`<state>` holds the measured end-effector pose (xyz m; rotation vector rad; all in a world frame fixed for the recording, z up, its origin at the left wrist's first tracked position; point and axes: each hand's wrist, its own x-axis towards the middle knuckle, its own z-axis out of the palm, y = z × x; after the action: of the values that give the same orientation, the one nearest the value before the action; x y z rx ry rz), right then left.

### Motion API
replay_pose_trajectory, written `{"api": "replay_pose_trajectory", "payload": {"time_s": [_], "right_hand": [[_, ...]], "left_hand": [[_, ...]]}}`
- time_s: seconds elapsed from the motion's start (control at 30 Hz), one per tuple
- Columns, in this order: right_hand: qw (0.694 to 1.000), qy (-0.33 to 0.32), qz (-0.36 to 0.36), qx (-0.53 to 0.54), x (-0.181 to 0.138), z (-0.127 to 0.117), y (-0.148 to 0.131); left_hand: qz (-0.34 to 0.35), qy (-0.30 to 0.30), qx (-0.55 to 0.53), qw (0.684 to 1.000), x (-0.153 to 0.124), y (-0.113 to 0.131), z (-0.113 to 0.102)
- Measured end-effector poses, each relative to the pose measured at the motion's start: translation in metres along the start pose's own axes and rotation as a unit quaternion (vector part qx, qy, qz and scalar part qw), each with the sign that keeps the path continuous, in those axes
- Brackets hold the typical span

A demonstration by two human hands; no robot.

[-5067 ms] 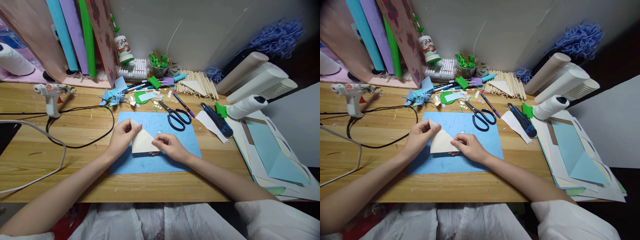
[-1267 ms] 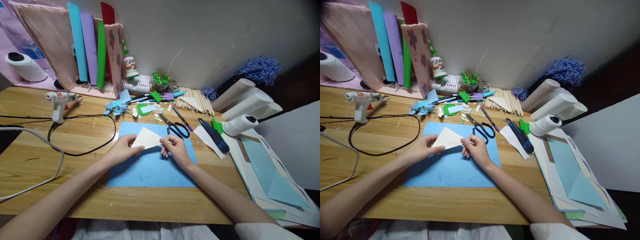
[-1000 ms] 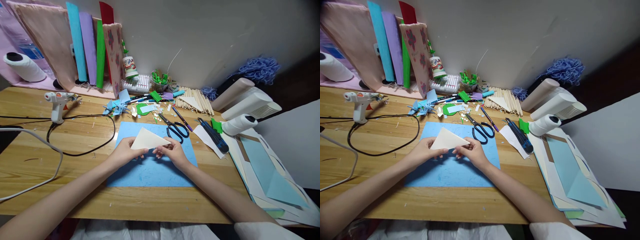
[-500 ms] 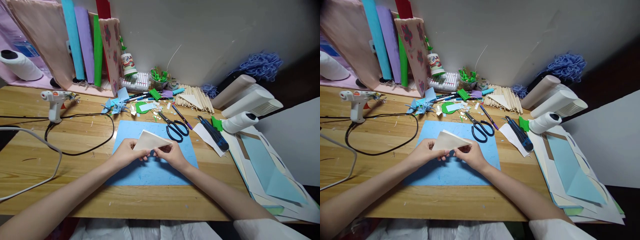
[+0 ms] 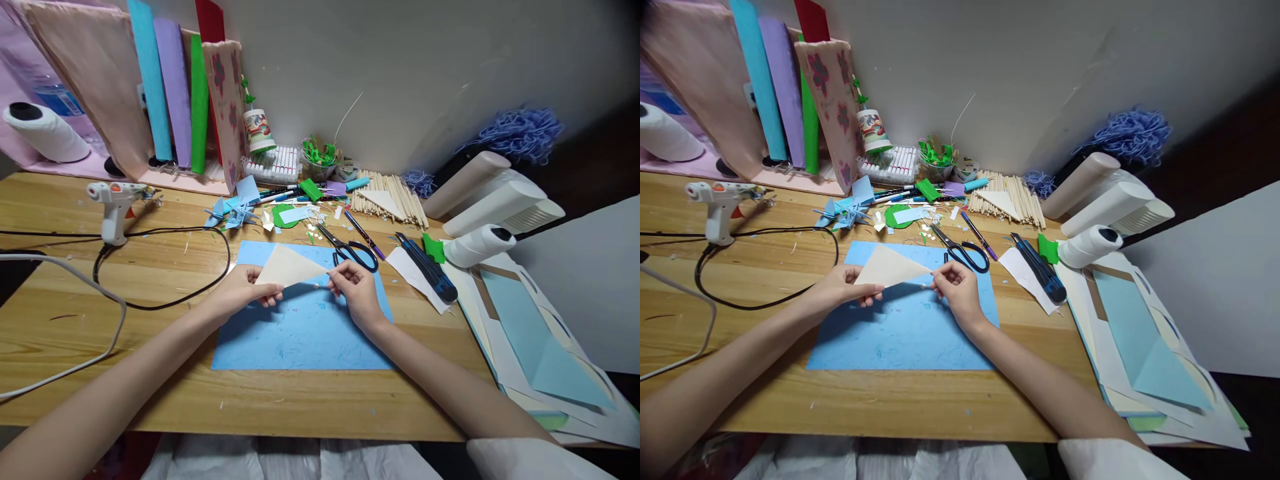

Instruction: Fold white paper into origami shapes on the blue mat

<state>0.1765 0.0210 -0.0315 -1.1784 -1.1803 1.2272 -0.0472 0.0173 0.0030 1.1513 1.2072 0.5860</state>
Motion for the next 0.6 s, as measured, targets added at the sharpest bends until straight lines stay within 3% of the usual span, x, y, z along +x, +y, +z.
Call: {"api": "replay_pose_trajectory", "payload": {"time_s": [0.13, 0.33, 0.6], "right_hand": [[0.998, 0.024, -0.016, 0.047, 0.002, 0.0, -0.001], [0.985, -0.16, 0.048, 0.047, -0.013, 0.012, -0.006], [0.974, -0.213, 0.059, -0.049, -0.026, 0.015, -0.011]], "left_hand": [[-0.002, 0.019, -0.047, 0.999, 0.002, -0.001, -0.003], [0.018, -0.034, -0.04, 0.998, -0.002, 0.0, 0.013], [0.049, -0.021, 0.057, 0.997, -0.014, 0.0, 0.035]]}}
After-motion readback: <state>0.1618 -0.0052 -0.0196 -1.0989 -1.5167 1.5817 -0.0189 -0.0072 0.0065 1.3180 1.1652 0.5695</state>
